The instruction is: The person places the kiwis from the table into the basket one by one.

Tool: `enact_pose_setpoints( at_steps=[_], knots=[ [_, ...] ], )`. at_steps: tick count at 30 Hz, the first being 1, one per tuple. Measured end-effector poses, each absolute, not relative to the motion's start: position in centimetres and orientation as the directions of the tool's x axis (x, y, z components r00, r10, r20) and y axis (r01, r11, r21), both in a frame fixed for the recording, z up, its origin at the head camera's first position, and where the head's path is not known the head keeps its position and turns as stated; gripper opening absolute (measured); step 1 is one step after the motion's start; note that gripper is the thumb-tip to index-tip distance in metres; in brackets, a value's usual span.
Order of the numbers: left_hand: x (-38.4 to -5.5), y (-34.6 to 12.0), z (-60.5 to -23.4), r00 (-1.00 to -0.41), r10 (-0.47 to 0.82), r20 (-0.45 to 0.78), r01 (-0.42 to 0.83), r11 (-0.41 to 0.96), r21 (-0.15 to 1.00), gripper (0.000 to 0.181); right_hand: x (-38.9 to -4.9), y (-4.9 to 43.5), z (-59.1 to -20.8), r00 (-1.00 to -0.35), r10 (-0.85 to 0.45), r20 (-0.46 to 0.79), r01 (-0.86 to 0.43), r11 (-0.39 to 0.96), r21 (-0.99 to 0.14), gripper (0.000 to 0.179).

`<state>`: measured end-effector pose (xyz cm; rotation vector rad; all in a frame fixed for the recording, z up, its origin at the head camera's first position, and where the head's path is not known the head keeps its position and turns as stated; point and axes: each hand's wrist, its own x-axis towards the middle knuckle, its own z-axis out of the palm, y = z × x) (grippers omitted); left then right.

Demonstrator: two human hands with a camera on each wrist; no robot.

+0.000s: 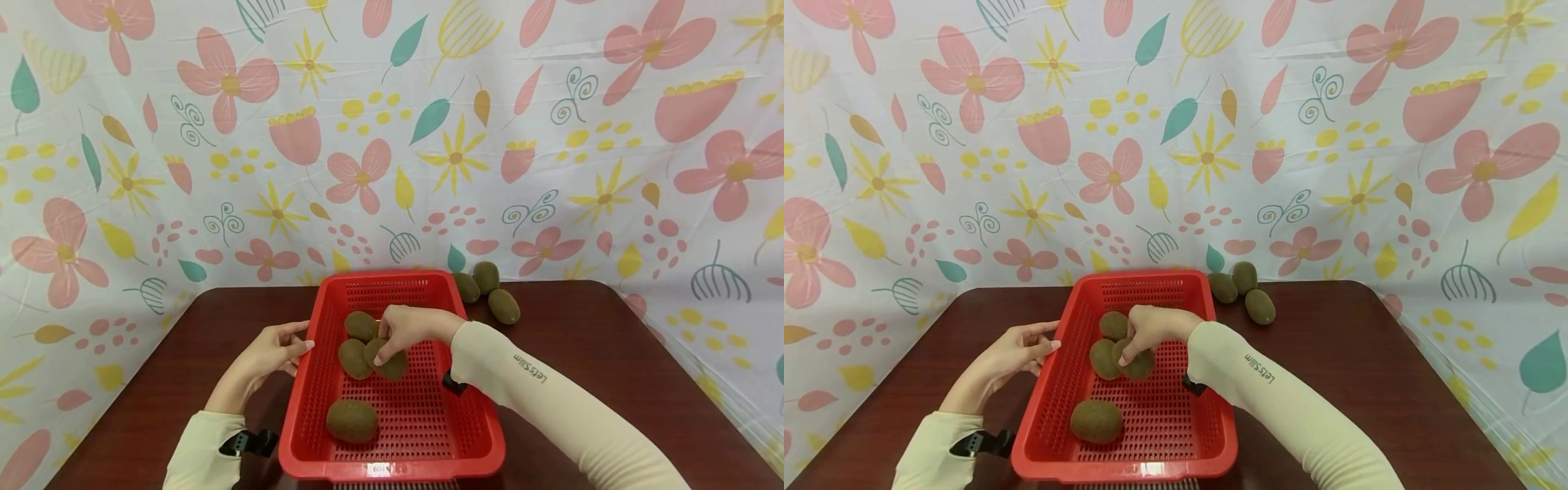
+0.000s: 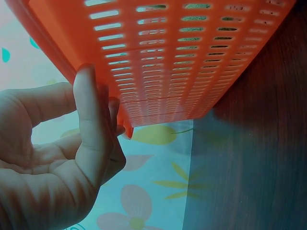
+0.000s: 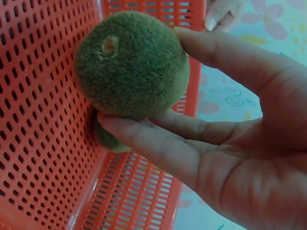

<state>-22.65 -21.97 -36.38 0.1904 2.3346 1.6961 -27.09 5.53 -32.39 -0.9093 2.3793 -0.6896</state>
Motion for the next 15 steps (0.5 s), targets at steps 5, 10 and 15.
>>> enact_pose_setpoints(
  at_steps=[5,10,15],
  knots=[
    [-22.7,-21.9,-36.4,-0.961,0.247,-0.128,-0.044,0.319,0.947,0.057,-26.8,5.1,-32.9,-0.623,-0.716,-0.314,-0.487,0.67,-0.56,0.048],
    [-22.7,-21.9,-36.3,-0.963,0.238,-0.13,-0.047,0.326,0.944,0.057,-26.6,4.7,-33.4,-0.602,-0.716,-0.353,-0.498,0.682,-0.536,0.056],
    [-22.6,-21.9,-36.4,-0.962,0.239,-0.129,-0.046,0.327,0.944,0.058,-26.3,4.5,-34.0,-0.589,-0.716,-0.376,-0.503,0.689,-0.522,0.058]
  ],
)
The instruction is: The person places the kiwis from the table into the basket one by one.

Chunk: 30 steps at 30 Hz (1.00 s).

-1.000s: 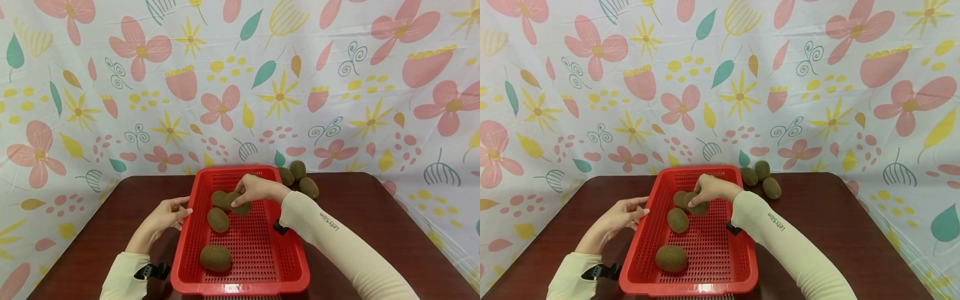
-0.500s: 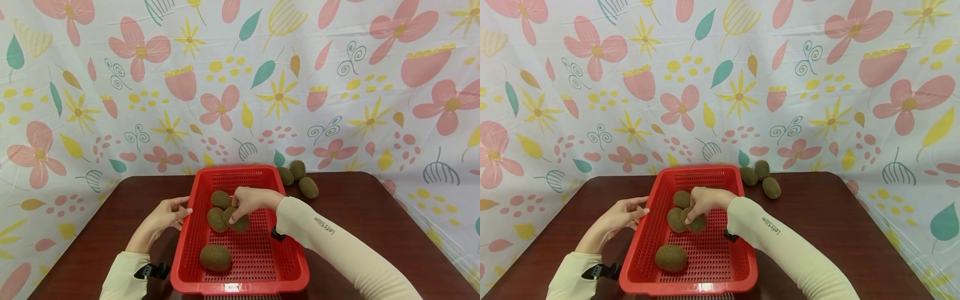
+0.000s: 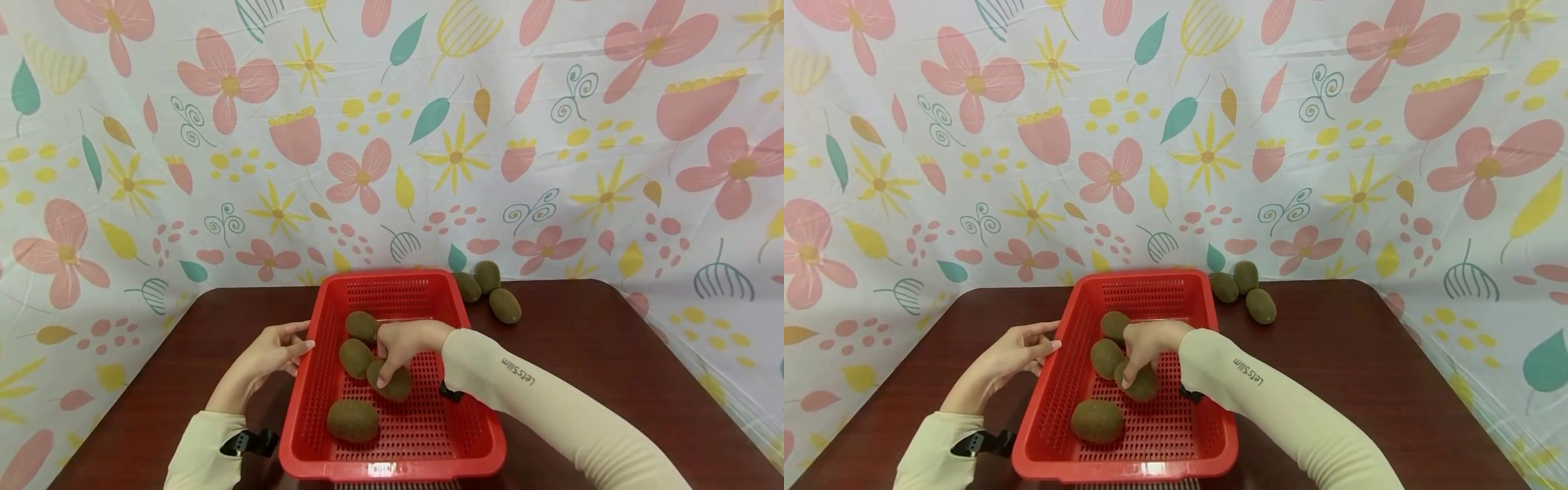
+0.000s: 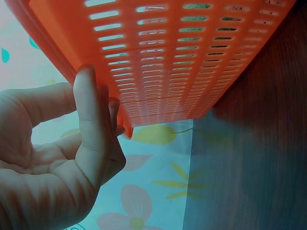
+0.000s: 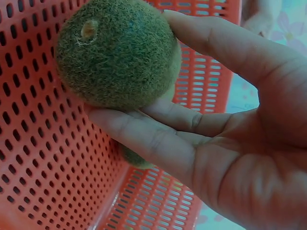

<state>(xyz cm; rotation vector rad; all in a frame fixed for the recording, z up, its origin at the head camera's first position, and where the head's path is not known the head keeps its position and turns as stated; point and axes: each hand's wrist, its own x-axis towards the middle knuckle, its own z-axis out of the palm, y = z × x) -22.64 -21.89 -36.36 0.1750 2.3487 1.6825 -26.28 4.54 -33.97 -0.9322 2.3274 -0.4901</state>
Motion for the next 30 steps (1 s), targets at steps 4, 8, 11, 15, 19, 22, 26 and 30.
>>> enact_pose_setpoints(
  at_steps=[4,8,11,15,19,22,26,30],
  knots=[
    [-22.6,-21.9,-36.4,-0.961,0.247,-0.127,-0.042,0.322,0.946,0.058,-26.1,4.3,-34.4,-0.57,-0.712,-0.41,-0.483,0.694,-0.534,0.058],
    [-22.5,-21.9,-36.4,-0.96,0.251,-0.125,-0.04,0.319,0.947,0.057,-25.8,4.1,-34.8,-0.554,-0.71,-0.436,-0.465,0.698,-0.545,0.059],
    [-22.6,-22.0,-36.5,-0.96,0.254,-0.121,-0.036,0.316,0.948,0.057,-25.7,3.9,-35.0,-0.553,-0.703,-0.446,-0.45,0.703,-0.551,0.059],
    [-22.6,-22.0,-36.5,-0.958,0.258,-0.124,-0.038,0.316,0.948,0.058,-25.6,3.8,-35.1,-0.557,-0.687,-0.466,-0.429,0.719,-0.547,0.058],
    [-22.6,-22.0,-36.5,-0.957,0.26,-0.127,-0.041,0.315,0.948,0.058,-25.6,3.8,-35.2,-0.561,-0.672,-0.484,-0.418,0.735,-0.535,0.058],
    [-22.5,-21.9,-36.4,-0.957,0.263,-0.121,-0.034,0.313,0.949,0.058,-25.6,3.8,-35.1,-0.563,-0.662,-0.494,-0.421,0.744,-0.518,0.058],
    [-22.5,-21.9,-36.4,-0.957,0.268,-0.113,-0.025,0.313,0.949,0.058,-25.7,3.8,-34.7,-0.564,-0.651,-0.508,-0.446,0.758,-0.477,0.055],
    [-22.5,-21.9,-36.4,-0.957,0.267,-0.115,-0.027,0.313,0.949,0.058,-26.0,4.0,-34.3,-0.58,-0.629,-0.518,-0.446,0.777,-0.444,0.028]
  ],
)
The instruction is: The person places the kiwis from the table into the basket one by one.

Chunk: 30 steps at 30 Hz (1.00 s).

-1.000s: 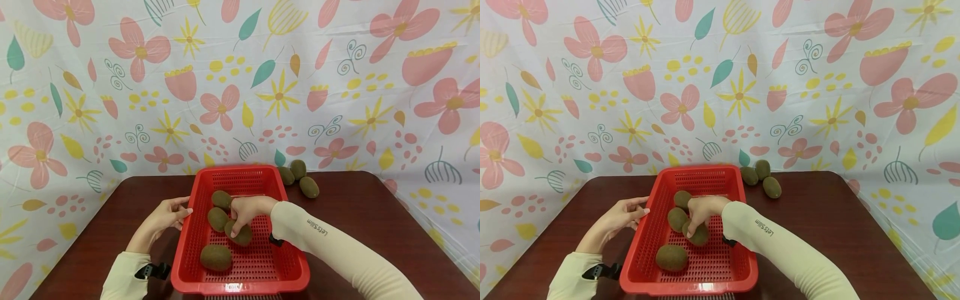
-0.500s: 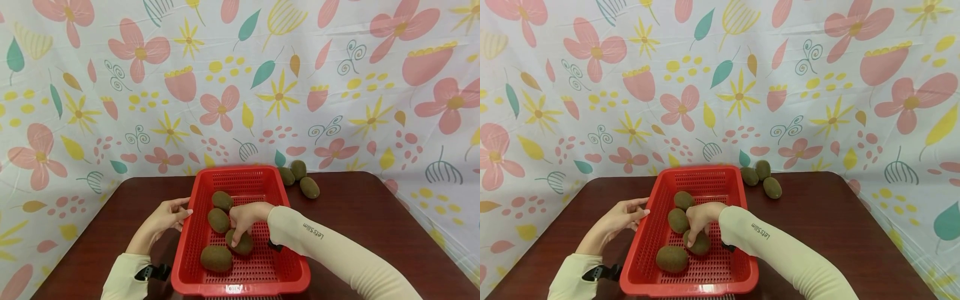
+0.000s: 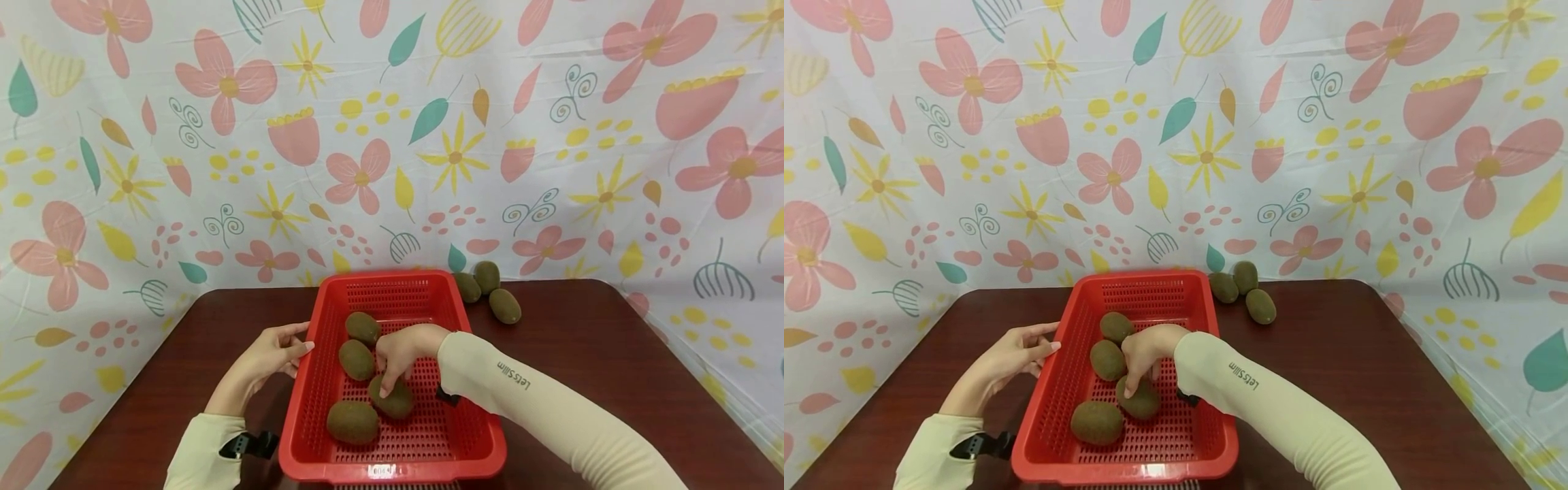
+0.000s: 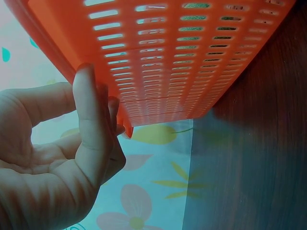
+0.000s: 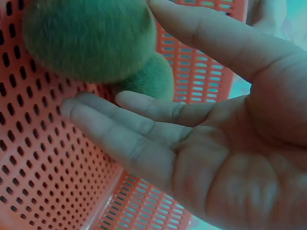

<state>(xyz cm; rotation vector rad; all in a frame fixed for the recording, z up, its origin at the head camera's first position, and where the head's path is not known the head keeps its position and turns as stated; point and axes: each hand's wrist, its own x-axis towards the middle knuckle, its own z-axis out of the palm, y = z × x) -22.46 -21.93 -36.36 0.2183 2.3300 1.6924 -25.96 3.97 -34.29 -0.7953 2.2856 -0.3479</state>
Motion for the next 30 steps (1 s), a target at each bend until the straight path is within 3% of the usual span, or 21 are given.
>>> enact_pose_setpoints(
  at_steps=[2,5,11,21,30],
  knots=[
    [-22.4,-21.9,-36.4,-0.956,0.269,-0.117,-0.028,0.312,0.95,0.058,-26.0,4.1,-34.0,-0.592,-0.622,-0.513,-0.444,0.783,-0.436,0.026],
    [-22.5,-22.0,-36.4,-0.956,0.269,-0.118,-0.03,0.31,0.95,0.058,-26.1,4.5,-33.4,-0.614,-0.614,-0.495,-0.425,0.786,-0.449,0.047],
    [-22.5,-22.0,-36.4,-0.956,0.267,-0.121,-0.033,0.311,0.95,0.058,-26.7,5.1,-31.8,-0.616,-0.656,-0.437,-0.419,0.742,-0.523,0.055],
    [-22.4,-22.0,-36.4,-0.959,0.256,-0.125,-0.042,0.309,0.95,0.057,-27.6,7.7,-29.3,-0.647,-0.725,-0.237,-0.465,0.621,-0.631,0.047],
    [-22.5,-21.9,-36.5,-0.96,0.252,-0.125,-0.04,0.317,0.948,0.057,-29.4,12.0,-29.3,-0.732,-0.681,-0.02,-0.469,0.525,-0.711,0.036]
  ],
)
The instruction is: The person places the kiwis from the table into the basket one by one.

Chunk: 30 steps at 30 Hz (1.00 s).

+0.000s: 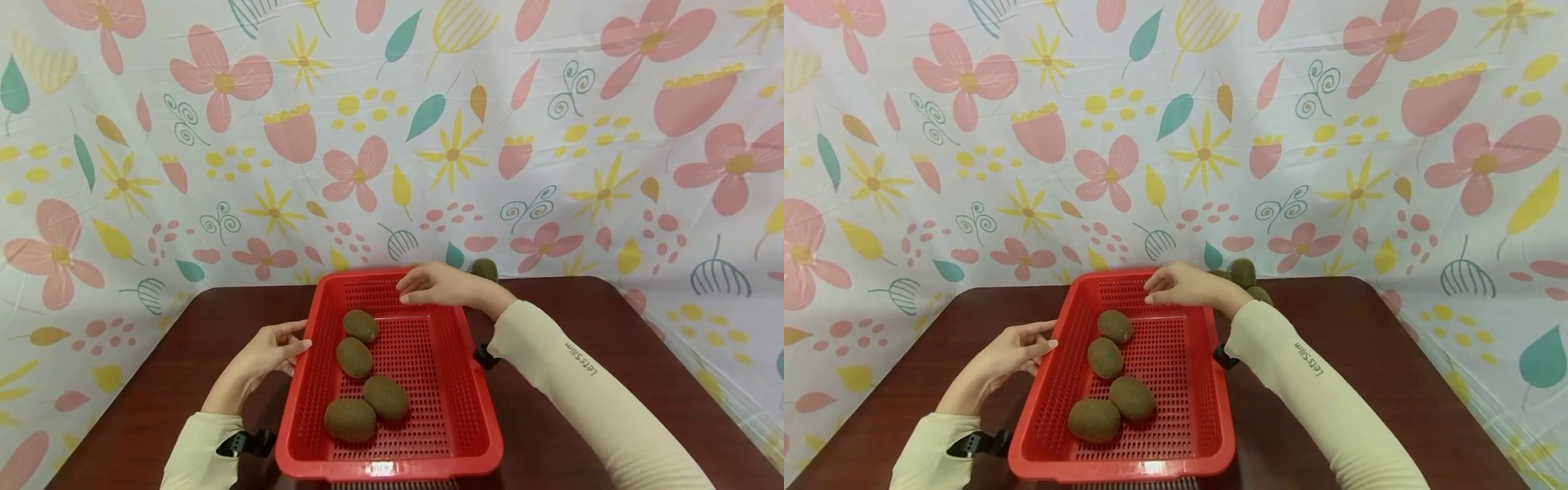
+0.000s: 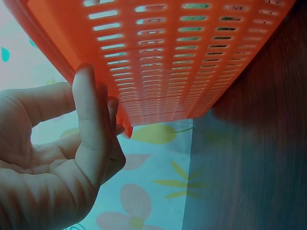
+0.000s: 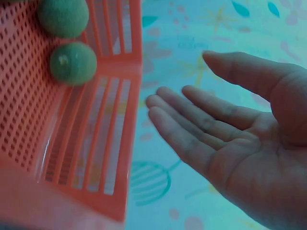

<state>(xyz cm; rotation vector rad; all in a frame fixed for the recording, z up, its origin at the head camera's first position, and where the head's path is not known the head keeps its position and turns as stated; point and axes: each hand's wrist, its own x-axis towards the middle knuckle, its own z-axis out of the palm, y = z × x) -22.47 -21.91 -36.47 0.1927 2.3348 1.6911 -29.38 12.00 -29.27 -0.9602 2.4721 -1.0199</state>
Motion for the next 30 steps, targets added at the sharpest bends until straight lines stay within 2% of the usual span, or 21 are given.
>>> enact_pose_setpoints(
  at_steps=[11,16,22,30],
  knots=[
    [-22.6,-22.1,-36.5,-0.956,0.271,-0.113,-0.024,0.311,0.95,0.058,-32.1,18.1,-31.2,-0.859,-0.495,0.13,-0.381,0.448,-0.809,0.037],
    [-22.6,-22.1,-36.6,-0.957,0.265,-0.117,-0.028,0.317,0.948,0.058,-32.8,20.8,-32.6,-0.907,-0.399,0.134,-0.308,0.412,-0.857,0.042],
    [-22.5,-22.1,-36.6,-0.959,0.256,-0.121,-0.035,0.318,0.948,0.057,-33.2,23.5,-34.0,-0.951,-0.289,0.11,-0.246,0.489,-0.837,0.046],
    [-22.6,-22.1,-36.6,-0.957,0.27,-0.11,-0.02,0.315,0.949,0.058,-34.0,25.7,-36.2,-0.969,-0.216,0.118,-0.222,0.56,-0.798,0.047]
  ],
)
